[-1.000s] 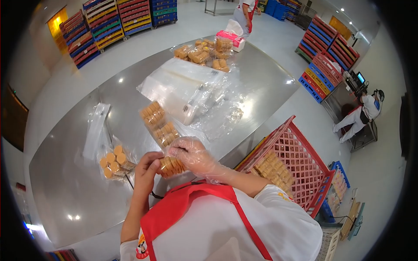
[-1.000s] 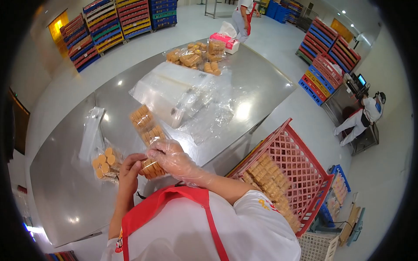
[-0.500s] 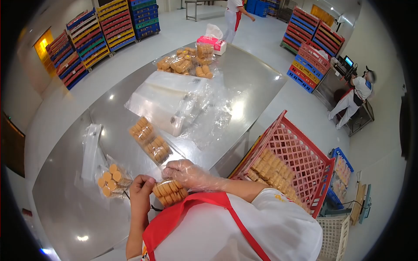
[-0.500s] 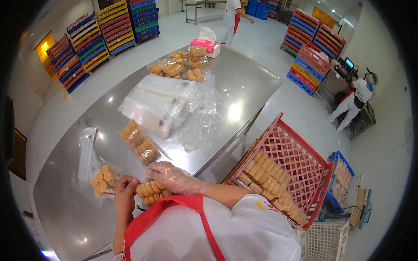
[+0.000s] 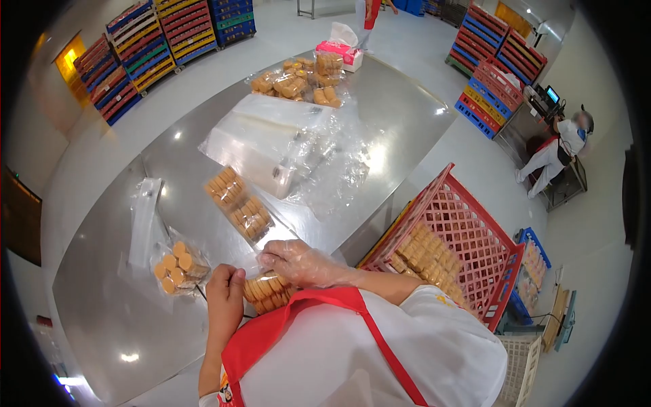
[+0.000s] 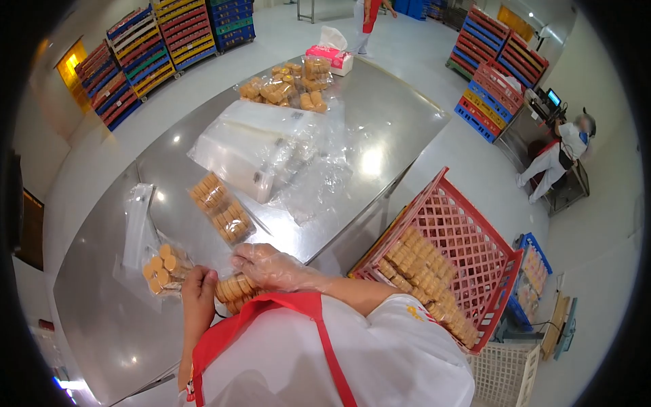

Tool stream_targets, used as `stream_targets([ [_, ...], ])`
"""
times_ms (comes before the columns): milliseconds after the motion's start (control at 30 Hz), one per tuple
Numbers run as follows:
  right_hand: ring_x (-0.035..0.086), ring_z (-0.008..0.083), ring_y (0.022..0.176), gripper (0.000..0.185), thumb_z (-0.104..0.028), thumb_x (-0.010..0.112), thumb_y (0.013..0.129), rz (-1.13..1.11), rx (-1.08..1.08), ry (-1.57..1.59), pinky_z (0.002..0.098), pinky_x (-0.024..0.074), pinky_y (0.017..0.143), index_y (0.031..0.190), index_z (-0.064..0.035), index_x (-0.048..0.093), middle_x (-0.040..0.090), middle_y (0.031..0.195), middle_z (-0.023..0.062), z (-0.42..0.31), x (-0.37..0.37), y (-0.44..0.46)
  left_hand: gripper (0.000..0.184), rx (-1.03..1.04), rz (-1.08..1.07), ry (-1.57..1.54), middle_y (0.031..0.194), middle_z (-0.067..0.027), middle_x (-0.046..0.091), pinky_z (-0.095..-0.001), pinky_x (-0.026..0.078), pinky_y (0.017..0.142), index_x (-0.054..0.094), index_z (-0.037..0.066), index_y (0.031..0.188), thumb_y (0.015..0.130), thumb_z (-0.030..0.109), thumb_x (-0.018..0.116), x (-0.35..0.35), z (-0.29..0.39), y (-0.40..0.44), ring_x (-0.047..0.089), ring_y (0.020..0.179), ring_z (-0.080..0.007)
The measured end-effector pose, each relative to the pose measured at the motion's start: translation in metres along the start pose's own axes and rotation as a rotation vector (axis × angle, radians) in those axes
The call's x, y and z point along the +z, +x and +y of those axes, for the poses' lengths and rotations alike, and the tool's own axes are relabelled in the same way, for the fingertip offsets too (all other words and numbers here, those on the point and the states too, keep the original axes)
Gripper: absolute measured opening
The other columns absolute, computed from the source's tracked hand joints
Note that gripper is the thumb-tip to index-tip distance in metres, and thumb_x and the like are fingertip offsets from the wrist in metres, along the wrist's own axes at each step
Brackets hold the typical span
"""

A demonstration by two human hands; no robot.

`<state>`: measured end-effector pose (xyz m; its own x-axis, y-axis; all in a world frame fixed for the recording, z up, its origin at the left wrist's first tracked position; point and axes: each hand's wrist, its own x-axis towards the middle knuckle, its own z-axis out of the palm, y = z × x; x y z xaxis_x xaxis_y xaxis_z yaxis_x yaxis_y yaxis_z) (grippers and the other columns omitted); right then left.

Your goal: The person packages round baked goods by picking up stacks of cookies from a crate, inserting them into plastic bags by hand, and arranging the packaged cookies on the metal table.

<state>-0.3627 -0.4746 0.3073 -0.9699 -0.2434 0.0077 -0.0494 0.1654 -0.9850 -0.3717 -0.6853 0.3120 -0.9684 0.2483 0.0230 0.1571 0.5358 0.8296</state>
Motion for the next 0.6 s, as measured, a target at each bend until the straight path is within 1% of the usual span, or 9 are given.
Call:
stream_targets([
  [100, 0.060, 0.0192, 0.076, 0.023, -0.021, 0.054, 0.100, 0.015, -0.002, -0.040, 0.0342, 0.0488, 0.072, 0.097, 0.0007, 0.061, 0.063, 0.087, 0.0129, 0.016, 0.002, 0.005, 0.007, -0.108, 0.013, -0.355, 0.077, -0.0032, 0.055, -0.0285, 0.043, 0.065, 0.055, 0.004, 0.085, 0.091, 0.005, 0.057, 0.003, -0.005, 0.006, 0.054, 0.072, -0.0138],
  [167, 0.060, 0.0164, 0.081, 0.019, -0.018, 0.055, 0.099, -0.020, 0.087, 0.207, 0.0325, 0.0496, 0.074, 0.099, -0.0005, 0.062, 0.064, 0.089, 0.0103, 0.026, 0.005, 0.005, 0.007, -0.128, 0.087, -0.595, 0.077, -0.0002, 0.056, -0.0261, 0.042, 0.064, 0.056, 0.005, 0.084, 0.090, 0.004, 0.057, 0.014, -0.009, 0.009, 0.053, 0.071, -0.0104],
  [267, 0.061, 0.0142, 0.086, 0.015, -0.015, 0.055, 0.098, -0.094, 0.233, 0.539, 0.0304, 0.0505, 0.076, 0.102, -0.0019, 0.063, 0.063, 0.090, 0.0078, 0.018, 0.001, 0.001, 0.006, -0.286, -0.018, -0.885, 0.080, -0.0014, 0.058, -0.0252, 0.043, 0.066, 0.060, 0.003, 0.086, 0.090, 0.003, 0.055, 0.013, -0.028, 0.013, 0.054, 0.072, -0.0103],
  [300, 0.061, 0.0139, 0.088, 0.015, -0.014, 0.055, 0.098, -0.124, 0.282, 0.641, 0.0298, 0.0507, 0.076, 0.103, -0.0022, 0.063, 0.063, 0.090, 0.0072, 0.014, -0.001, 0.000, 0.007, -0.350, -0.082, -0.893, 0.082, -0.0022, 0.059, -0.0252, 0.044, 0.067, 0.061, 0.001, 0.088, 0.090, 0.003, 0.054, 0.012, -0.033, 0.015, 0.054, 0.073, -0.0105],
  [400, 0.061, 0.0143, 0.088, 0.016, -0.014, 0.056, 0.097, -0.147, 0.325, 0.572, 0.0291, 0.0501, 0.076, 0.105, -0.0022, 0.064, 0.063, 0.091, 0.0079, 0.029, 0.000, 0.004, 0.013, -0.515, -0.215, -0.875, 0.086, -0.0048, 0.062, -0.0254, 0.046, 0.072, 0.064, -0.003, 0.096, 0.091, 0.005, 0.054, 0.008, -0.038, 0.018, 0.057, 0.076, -0.0114],
  [467, 0.061, 0.0148, 0.090, 0.020, -0.018, 0.057, 0.097, -0.150, 0.306, 0.377, 0.0295, 0.0499, 0.078, 0.107, -0.0018, 0.065, 0.064, 0.093, 0.0090, 0.031, -0.003, 0.003, 0.018, -0.589, -0.233, -0.807, 0.089, -0.0066, 0.063, -0.0261, 0.048, 0.075, 0.064, -0.005, 0.100, 0.092, 0.007, 0.054, 0.005, -0.028, 0.018, 0.059, 0.080, -0.0125],
  [500, 0.062, 0.0151, 0.091, 0.022, -0.020, 0.057, 0.098, -0.149, 0.295, 0.278, 0.0297, 0.0497, 0.079, 0.107, -0.0016, 0.065, 0.065, 0.094, 0.0096, 0.033, -0.006, 0.002, 0.019, -0.560, -0.249, -0.786, 0.090, -0.0067, 0.064, -0.0270, 0.048, 0.077, 0.065, -0.005, 0.101, 0.092, 0.008, 0.055, 0.002, -0.024, 0.015, 0.060, 0.082, -0.0137],
  [567, 0.061, 0.0155, 0.093, 0.029, -0.027, 0.059, 0.097, -0.197, -0.127, -0.131, 0.0297, 0.0490, 0.081, 0.109, -0.0012, 0.065, 0.066, 0.096, 0.0099, 0.044, -0.012, -0.004, 0.020, -0.506, -0.281, -0.744, 0.094, -0.0070, 0.065, -0.0289, 0.049, 0.081, 0.065, -0.004, 0.103, 0.093, 0.010, 0.055, -0.002, -0.018, 0.006, 0.062, 0.087, -0.0162],
  [600, 0.061, 0.0157, 0.093, 0.032, -0.030, 0.060, 0.096, -0.219, -0.337, -0.337, 0.0296, 0.0486, 0.082, 0.109, -0.0010, 0.065, 0.066, 0.098, 0.0101, 0.047, -0.015, -0.007, 0.022, -0.406, -0.292, -0.684, 0.095, -0.0079, 0.065, -0.0301, 0.049, 0.082, 0.065, -0.005, 0.103, 0.091, 0.014, 0.060, -0.003, -0.020, 0.003, 0.062, 0.088, -0.0177],
])
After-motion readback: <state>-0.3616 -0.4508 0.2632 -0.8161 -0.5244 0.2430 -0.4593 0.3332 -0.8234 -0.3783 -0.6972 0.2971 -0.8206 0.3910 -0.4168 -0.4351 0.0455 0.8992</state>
